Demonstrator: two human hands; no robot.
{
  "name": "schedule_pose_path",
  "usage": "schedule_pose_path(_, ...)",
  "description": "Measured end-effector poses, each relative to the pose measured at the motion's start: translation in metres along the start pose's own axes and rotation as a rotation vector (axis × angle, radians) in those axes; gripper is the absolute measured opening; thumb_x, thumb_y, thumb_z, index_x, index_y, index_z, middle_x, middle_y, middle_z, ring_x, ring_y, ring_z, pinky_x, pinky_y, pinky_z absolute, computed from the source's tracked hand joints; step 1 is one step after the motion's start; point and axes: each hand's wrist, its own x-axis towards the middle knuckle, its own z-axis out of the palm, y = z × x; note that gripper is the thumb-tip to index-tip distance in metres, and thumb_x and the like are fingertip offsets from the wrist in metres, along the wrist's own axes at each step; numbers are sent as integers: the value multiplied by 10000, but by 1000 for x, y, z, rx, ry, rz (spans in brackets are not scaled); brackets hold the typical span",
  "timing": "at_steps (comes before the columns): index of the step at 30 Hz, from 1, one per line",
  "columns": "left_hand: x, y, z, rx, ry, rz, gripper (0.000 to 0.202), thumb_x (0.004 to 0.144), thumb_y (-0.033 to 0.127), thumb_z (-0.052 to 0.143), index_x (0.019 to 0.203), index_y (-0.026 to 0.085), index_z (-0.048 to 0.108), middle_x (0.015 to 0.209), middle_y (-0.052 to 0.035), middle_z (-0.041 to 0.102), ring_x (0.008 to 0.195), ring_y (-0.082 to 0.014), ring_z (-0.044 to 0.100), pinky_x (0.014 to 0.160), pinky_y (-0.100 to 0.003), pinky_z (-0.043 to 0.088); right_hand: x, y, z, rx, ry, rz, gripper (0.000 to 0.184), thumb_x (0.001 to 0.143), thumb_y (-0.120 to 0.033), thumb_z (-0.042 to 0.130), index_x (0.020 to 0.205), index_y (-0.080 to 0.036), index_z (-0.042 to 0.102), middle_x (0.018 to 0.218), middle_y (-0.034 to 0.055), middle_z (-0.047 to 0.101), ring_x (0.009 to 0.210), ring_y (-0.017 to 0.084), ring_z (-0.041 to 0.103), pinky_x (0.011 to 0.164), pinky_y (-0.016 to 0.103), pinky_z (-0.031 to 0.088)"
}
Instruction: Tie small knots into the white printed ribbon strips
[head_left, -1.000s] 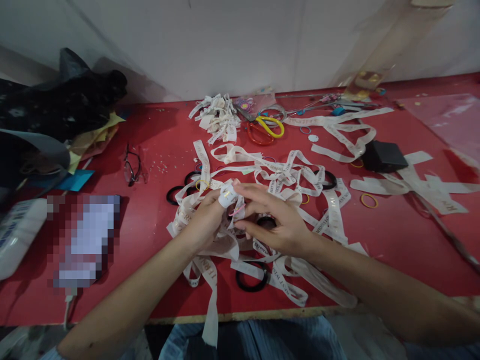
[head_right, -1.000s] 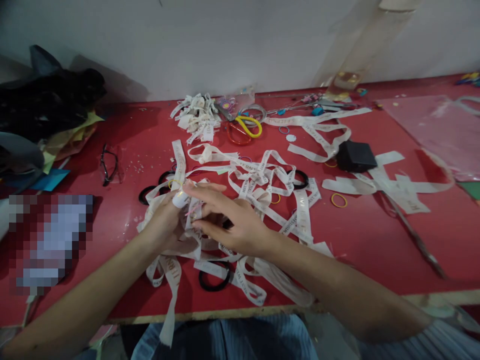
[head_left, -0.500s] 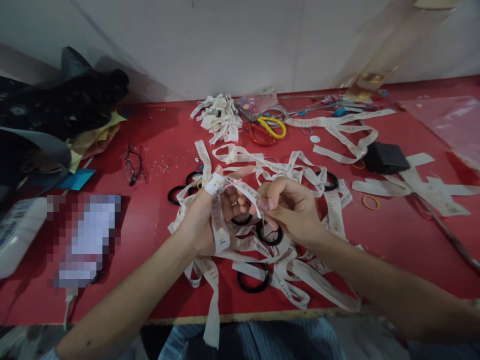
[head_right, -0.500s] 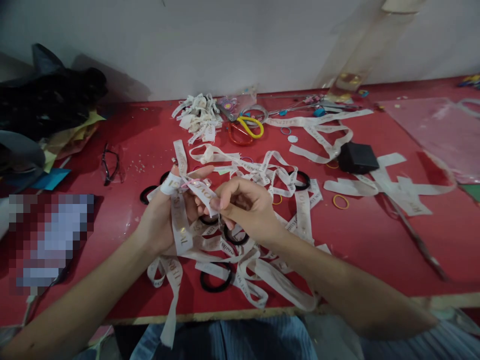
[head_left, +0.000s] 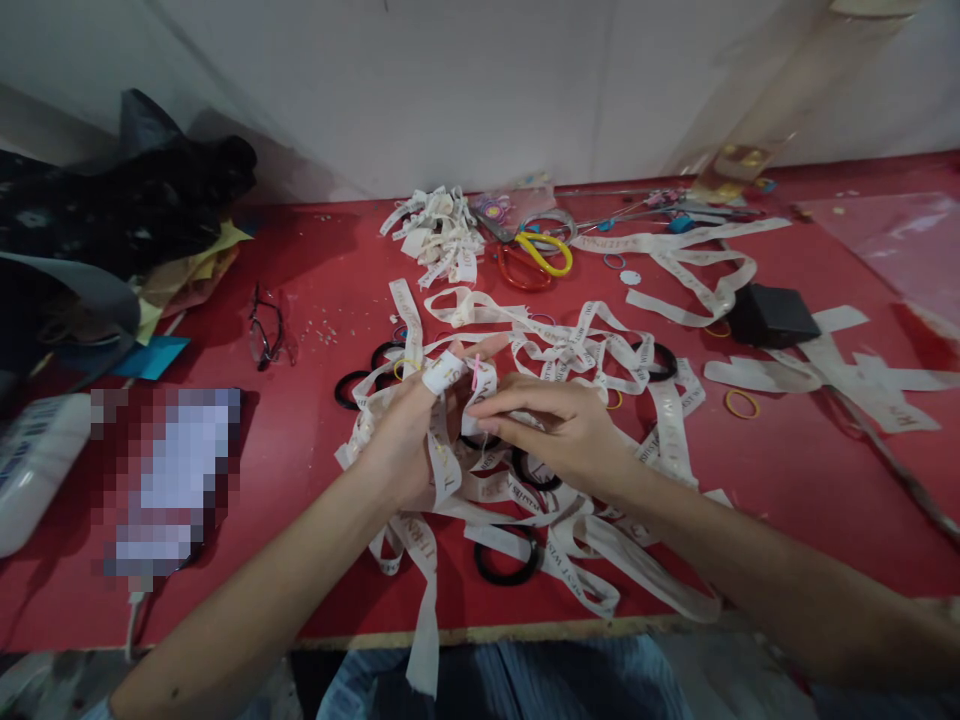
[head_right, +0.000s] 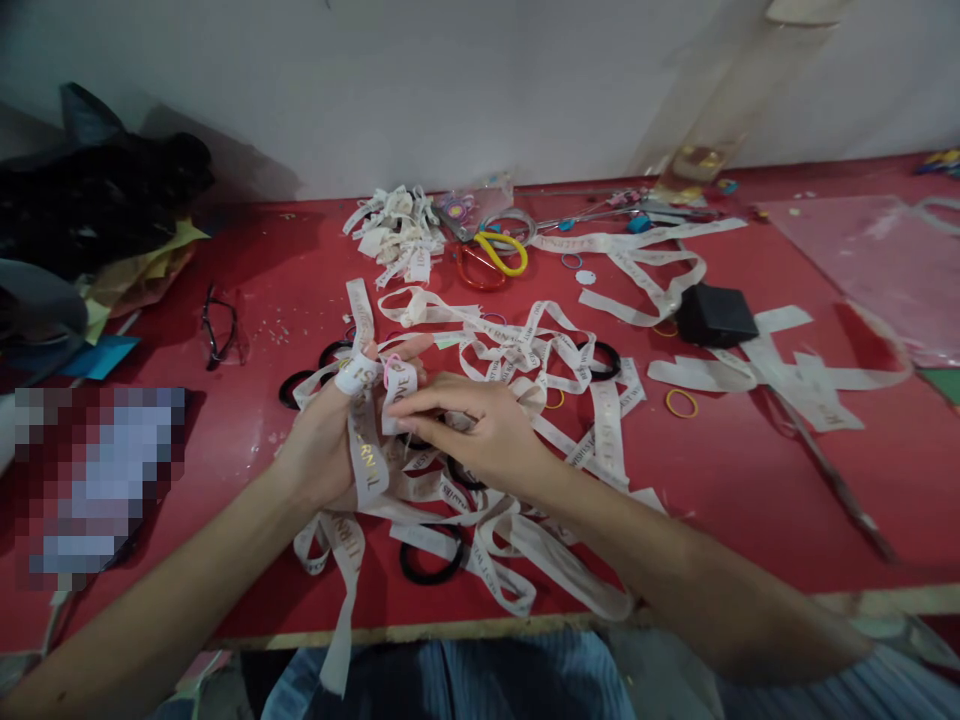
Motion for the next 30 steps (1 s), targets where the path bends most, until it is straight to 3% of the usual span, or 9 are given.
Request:
schedule_pose_path(5, 1, -5, -2, 44, -54, -62, 411, 855, 391, 586, 1218, 207, 641, 927, -63, 729, 689, -141, 666, 615, -239, 535, 0, 4, 2, -37, -1, -128, 156, 870, -130, 608, 918, -195, 742, 761, 12, 701, 658, 106, 661, 603, 221, 538)
schedule_pose_path(12, -2, -9, 5, 64, -32, -87, 477, 821, 457, 630, 1224, 202, 643, 1020, -92, 730, 826, -179, 689, 661, -241, 538, -1, 6, 9, -326, 93, -411, 203, 870, -98, 583, 944, -216, 730, 933, 31, 709, 868, 132, 673, 805, 246, 557)
schedule_pose_path(15, -2, -8, 4, 54, -52, -85, 471, 833, 451, 619, 1240, 214, 630, 1051, -92, 725, 898, -190, 693, 694, -237, 544, -3, 4, 12, -364, 121, -432, 253, 873, -94, 576, 1029, -238, 714, 1069, 39, 695, 991, 151, 664, 919, 247, 531)
schedule_pose_path(19, -2, -7, 1, 34, -60, -58, 470, 856, 446, 592, 1269, 222, 605, 1104, -83, 716, 949, -195, 690, 746, -250, 557, -4, 3, 11, -370, 151, -450, 352, 857, -50, 575, 1136, -239, 679, 1114, 45, 681, 1036, 166, 650, 955, 248, 510)
schedule_pose_path(25, -3, -8, 4, 14, -48, -83, 468, 855, 458, 587, 1271, 244, 597, 1098, -80, 722, 969, -216, 691, 808, -315, 565, 0, 10, 7, -393, 161, -445, 340, 855, -47, 537, 1071, -250, 704, 899, 27, 636, 816, 126, 637, 697, 228, 548)
schedule_pose_path(30, 0, -9, 2, 31, -33, -98, 452, 857, 484, 573, 1245, 256, 612, 1059, -75, 731, 951, -219, 696, 795, -332, 571, -1, 10, 9, -405, 155, -378, 392, 866, -54, 499, 1127, -277, 687, 897, 36, 622, 820, 142, 626, 717, 237, 548)
